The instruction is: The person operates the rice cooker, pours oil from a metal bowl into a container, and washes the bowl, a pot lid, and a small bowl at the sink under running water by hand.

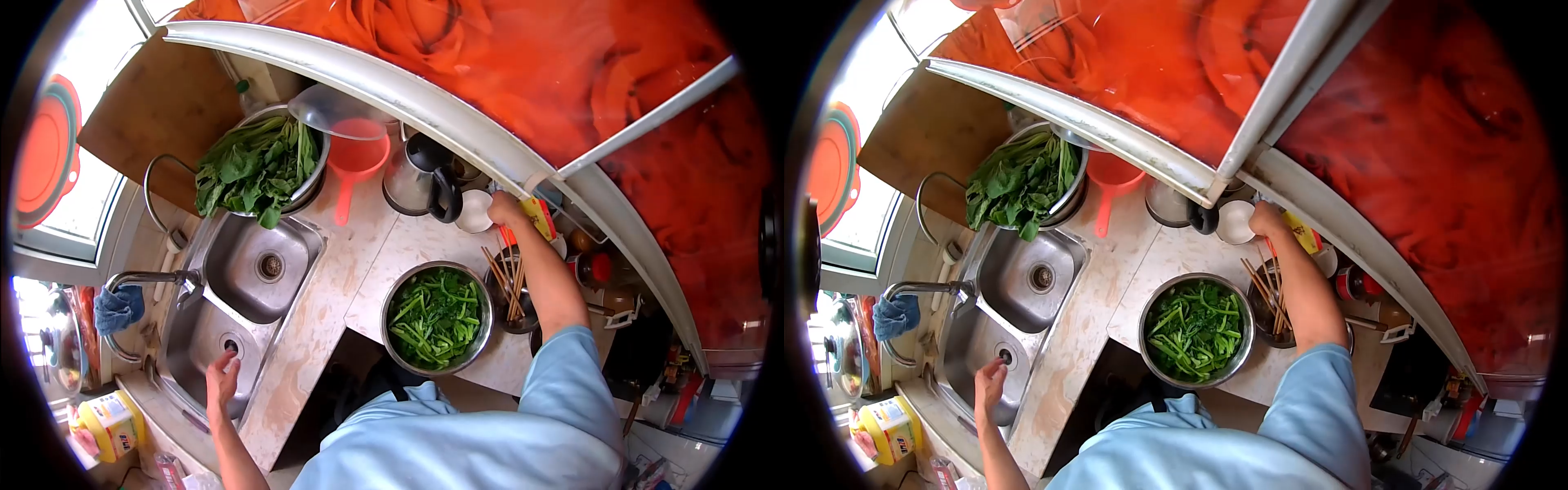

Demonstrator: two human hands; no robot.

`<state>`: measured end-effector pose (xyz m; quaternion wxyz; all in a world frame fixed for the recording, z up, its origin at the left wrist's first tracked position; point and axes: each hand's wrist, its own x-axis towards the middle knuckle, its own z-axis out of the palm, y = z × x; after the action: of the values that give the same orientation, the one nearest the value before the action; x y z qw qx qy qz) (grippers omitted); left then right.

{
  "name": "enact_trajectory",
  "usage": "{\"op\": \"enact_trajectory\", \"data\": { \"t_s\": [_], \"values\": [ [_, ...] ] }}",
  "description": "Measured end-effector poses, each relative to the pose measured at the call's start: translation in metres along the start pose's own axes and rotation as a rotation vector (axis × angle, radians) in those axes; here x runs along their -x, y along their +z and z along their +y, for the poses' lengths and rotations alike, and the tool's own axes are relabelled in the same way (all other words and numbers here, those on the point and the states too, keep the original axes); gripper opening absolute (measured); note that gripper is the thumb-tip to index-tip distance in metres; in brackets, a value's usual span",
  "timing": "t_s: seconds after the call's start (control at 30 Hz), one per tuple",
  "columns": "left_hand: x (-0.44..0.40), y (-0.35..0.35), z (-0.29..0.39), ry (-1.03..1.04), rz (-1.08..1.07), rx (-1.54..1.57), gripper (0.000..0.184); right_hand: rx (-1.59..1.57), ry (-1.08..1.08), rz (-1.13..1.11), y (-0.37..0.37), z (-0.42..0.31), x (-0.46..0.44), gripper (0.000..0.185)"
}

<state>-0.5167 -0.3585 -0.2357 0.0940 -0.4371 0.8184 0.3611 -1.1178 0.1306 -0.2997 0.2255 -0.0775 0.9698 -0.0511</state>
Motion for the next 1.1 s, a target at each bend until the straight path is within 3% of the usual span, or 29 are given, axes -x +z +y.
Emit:
{"op": "enact_trajectory", "data": {
  "t_s": [0.1, 0.2, 0.23, 0.33, 0.37, 0.47, 0.5, 0.6, 0.67, 0.73, 0.8, 0.87, 0.97, 1.03, 1.1],
  "values": [
    [0.002, -0.007, 0.004, -0.033, -0.300, 0.547, 0.037, 0.018, 0.014, 0.074, -0.005, -0.005, 0.009, 0.035],
    [-0.011, 0.004, -0.014, 0.089, 0.173, 0.092, 0.042, 0.027, 0.071, 0.113, -0.005, -0.011, 0.014, 0.037],
    [-0.002, 0.001, 0.017, 0.003, 0.162, -0.295, 0.042, 0.016, 0.091, 0.130, -0.007, -0.015, 0.016, 0.037],
    [-0.015, 0.016, 0.003, 0.159, -0.047, 0.361, 0.040, 0.000, 0.071, 0.254, -0.016, -0.027, 0.037, 0.038],
    [-0.020, 0.015, -0.003, 0.064, -0.280, 0.929, 0.039, -0.051, 0.049, 0.325, -0.019, -0.029, 0.049, 0.038],
    [-0.012, 0.014, 0.031, 0.043, 0.569, -0.421, 0.039, -0.236, -0.072, 0.454, -0.040, -0.057, 0.130, 0.036],
    [-0.011, 0.011, 0.031, 0.227, 0.602, -0.602, 0.039, -0.290, -0.125, 0.473, -0.041, -0.061, 0.165, 0.034],
    [-0.027, 0.046, 0.026, 0.496, 0.210, -0.011, 0.037, -0.328, -0.097, 0.489, -0.013, -0.050, 0.256, 0.029],
    [-0.016, 0.085, 0.049, 0.513, -0.057, 0.328, 0.034, -0.338, -0.028, 0.536, 0.022, -0.034, 0.312, 0.025],
    [0.004, 0.125, 0.074, 0.505, -0.264, 0.367, 0.030, -0.377, 0.090, 0.494, 0.071, -0.005, 0.347, 0.027],
    [0.037, 0.161, 0.107, 0.281, -0.577, 0.686, 0.037, -0.489, 0.215, 0.415, 0.134, 0.032, 0.354, 0.031],
    [0.065, 0.189, 0.133, 0.023, -0.741, 0.787, 0.048, -1.099, 0.344, 0.143, 0.136, 0.006, 0.376, 0.032],
    [0.088, 0.221, 0.161, -0.120, -0.843, 0.876, 0.063, -1.307, 0.370, 0.219, 0.149, -0.006, 0.373, 0.025],
    [0.100, 0.232, 0.182, -0.168, -0.803, 0.938, 0.053, -1.280, 0.295, 0.254, 0.162, 0.000, 0.365, 0.021],
    [0.100, 0.257, 0.187, -0.157, -0.717, 0.988, 0.040, -1.341, 0.210, 0.150, 0.168, 0.008, 0.362, 0.020]
  ]
}}
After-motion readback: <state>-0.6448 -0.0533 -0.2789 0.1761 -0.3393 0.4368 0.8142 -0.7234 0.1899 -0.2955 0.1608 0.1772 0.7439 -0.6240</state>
